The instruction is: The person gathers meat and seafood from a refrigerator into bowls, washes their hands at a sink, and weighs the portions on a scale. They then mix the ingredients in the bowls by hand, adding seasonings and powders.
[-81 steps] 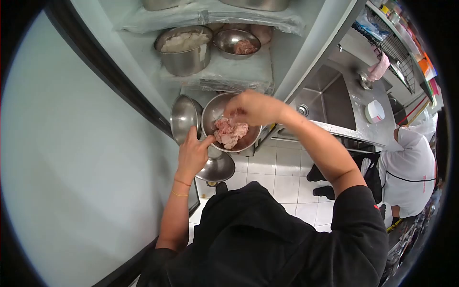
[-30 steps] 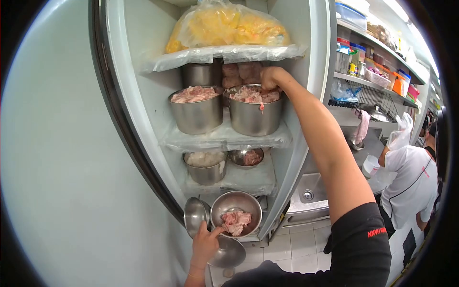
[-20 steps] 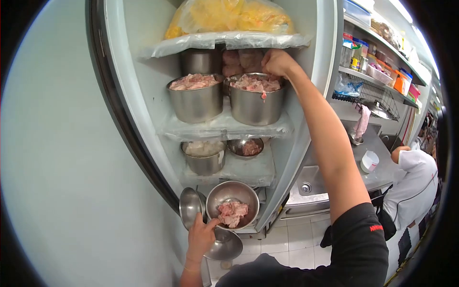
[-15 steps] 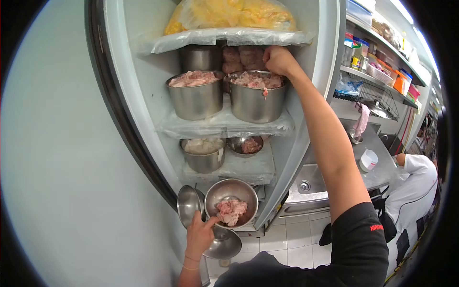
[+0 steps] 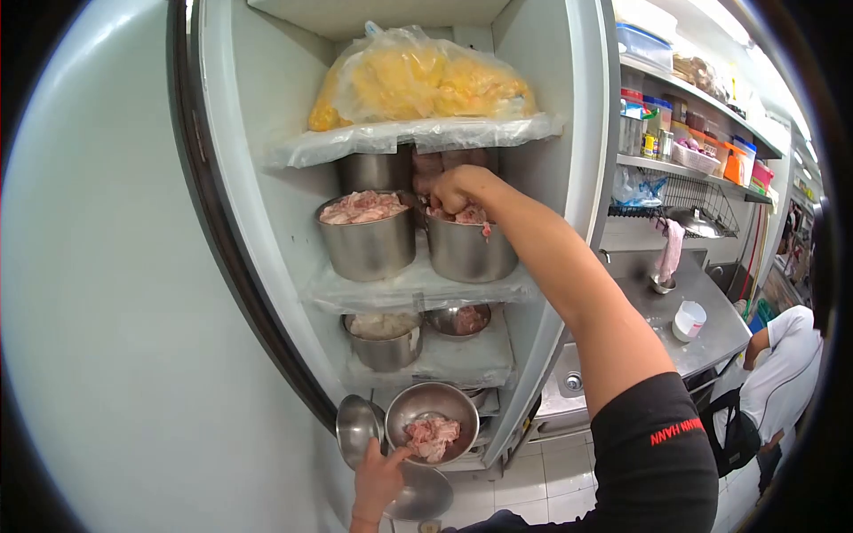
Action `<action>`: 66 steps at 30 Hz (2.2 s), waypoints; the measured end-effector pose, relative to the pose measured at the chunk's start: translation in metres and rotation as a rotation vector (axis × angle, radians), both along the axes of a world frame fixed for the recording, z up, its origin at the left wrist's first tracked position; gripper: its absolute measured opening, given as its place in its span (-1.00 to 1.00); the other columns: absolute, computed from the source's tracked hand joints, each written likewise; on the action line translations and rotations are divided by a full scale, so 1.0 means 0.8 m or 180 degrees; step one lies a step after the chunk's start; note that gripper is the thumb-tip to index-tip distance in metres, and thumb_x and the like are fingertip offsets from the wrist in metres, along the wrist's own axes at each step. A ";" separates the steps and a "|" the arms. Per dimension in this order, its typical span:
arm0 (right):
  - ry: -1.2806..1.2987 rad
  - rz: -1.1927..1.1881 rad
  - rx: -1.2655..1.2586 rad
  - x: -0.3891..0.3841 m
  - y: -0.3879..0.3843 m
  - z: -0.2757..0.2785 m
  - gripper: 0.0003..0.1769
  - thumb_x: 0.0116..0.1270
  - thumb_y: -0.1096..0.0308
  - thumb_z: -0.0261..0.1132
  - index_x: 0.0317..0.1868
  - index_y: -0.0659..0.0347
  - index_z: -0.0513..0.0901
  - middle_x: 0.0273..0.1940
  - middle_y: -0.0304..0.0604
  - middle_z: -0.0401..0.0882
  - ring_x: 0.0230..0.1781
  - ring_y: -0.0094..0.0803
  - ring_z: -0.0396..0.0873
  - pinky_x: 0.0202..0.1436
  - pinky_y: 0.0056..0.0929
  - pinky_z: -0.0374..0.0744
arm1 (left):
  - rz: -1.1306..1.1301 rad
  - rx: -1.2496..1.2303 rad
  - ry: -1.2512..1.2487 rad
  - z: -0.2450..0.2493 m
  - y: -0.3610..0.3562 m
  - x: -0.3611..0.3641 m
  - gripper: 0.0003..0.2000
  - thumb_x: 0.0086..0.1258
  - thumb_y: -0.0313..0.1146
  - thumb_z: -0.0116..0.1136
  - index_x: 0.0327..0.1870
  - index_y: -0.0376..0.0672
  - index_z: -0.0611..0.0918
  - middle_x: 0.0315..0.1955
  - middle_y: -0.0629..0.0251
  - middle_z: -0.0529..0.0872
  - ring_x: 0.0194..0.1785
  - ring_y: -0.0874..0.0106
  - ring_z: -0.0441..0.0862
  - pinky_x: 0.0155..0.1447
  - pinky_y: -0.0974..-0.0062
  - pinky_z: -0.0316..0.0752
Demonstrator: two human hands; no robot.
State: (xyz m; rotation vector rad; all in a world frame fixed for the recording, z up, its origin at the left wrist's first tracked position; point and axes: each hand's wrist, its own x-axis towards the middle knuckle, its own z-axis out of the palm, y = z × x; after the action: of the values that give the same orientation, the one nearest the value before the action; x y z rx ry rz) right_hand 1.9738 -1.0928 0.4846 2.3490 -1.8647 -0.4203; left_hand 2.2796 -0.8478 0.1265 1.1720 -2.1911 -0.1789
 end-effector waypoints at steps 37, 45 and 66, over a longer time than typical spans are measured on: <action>-0.1662 0.0833 -0.1349 -0.042 0.058 -0.003 -0.77 0.00 0.35 0.41 -0.43 0.33 0.58 -0.41 -0.09 0.66 -0.38 -0.39 0.60 -0.30 -0.39 0.53 | 0.0016 -0.0131 0.0199 0.024 0.009 0.000 -0.68 0.01 -0.59 0.08 -0.24 0.03 0.70 -0.34 0.10 0.37 -0.37 0.08 0.51 -0.30 0.17 0.44; -0.4516 -0.0069 -0.1081 -0.044 0.117 0.000 -0.89 0.22 0.42 0.29 -0.35 0.28 0.54 -0.34 -0.17 0.62 -0.27 -0.43 0.64 -0.30 -0.46 0.59 | -0.0029 -0.0216 0.0157 0.028 0.013 0.001 -0.74 0.12 -0.52 0.16 -0.20 0.08 0.67 -0.34 0.11 0.36 -0.33 0.09 0.52 -0.34 0.18 0.46; -0.3089 -0.0165 -0.0689 0.046 0.278 -0.397 -0.49 0.04 0.40 0.46 0.00 0.42 0.54 -0.10 0.19 0.56 -0.06 0.09 0.53 0.08 -0.14 0.51 | -0.0414 0.0160 -0.0025 -0.009 0.001 -0.010 -0.71 0.10 -0.55 0.09 -0.20 0.08 0.64 -0.34 0.11 0.33 -0.33 0.09 0.51 -0.39 0.20 0.47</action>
State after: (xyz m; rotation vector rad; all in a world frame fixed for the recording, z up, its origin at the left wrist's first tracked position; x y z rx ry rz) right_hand 2.0106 -0.8704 0.1670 2.5382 -2.1043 1.0557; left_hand 2.2718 -0.8471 0.1197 1.0588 -2.2828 -0.2864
